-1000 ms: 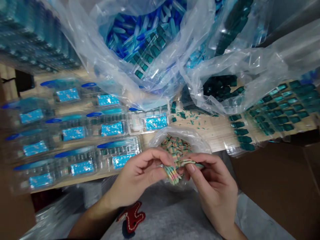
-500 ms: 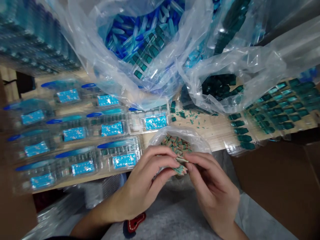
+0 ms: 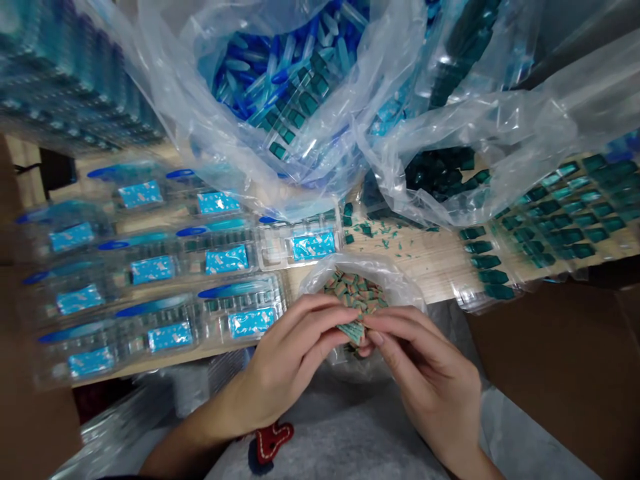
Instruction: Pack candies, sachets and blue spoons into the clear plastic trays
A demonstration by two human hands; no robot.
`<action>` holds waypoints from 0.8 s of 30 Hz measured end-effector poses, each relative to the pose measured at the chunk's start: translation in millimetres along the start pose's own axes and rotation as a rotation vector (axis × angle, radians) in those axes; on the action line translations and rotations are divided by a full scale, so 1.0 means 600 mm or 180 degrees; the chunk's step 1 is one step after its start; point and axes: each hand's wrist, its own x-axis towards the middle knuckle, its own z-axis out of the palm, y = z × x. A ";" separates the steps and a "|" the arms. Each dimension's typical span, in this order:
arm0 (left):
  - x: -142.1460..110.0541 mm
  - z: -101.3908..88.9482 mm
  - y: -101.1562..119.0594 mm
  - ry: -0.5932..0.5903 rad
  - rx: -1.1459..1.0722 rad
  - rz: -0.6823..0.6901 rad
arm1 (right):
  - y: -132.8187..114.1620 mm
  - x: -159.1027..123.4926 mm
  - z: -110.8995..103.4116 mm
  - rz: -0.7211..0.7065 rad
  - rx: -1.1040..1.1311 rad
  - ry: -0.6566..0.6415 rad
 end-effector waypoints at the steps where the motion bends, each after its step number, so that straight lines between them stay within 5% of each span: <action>1: -0.001 -0.001 -0.001 0.0006 -0.0022 -0.0011 | 0.001 0.000 0.002 0.0066 0.0102 0.0003; 11: -0.005 -0.008 -0.013 0.0196 -0.0961 -0.0508 | 0.009 0.005 0.014 0.0165 0.0211 -0.0038; 24: -0.002 -0.010 -0.013 0.0163 -0.0909 -0.0465 | 0.014 0.003 0.012 0.0176 0.0338 0.0027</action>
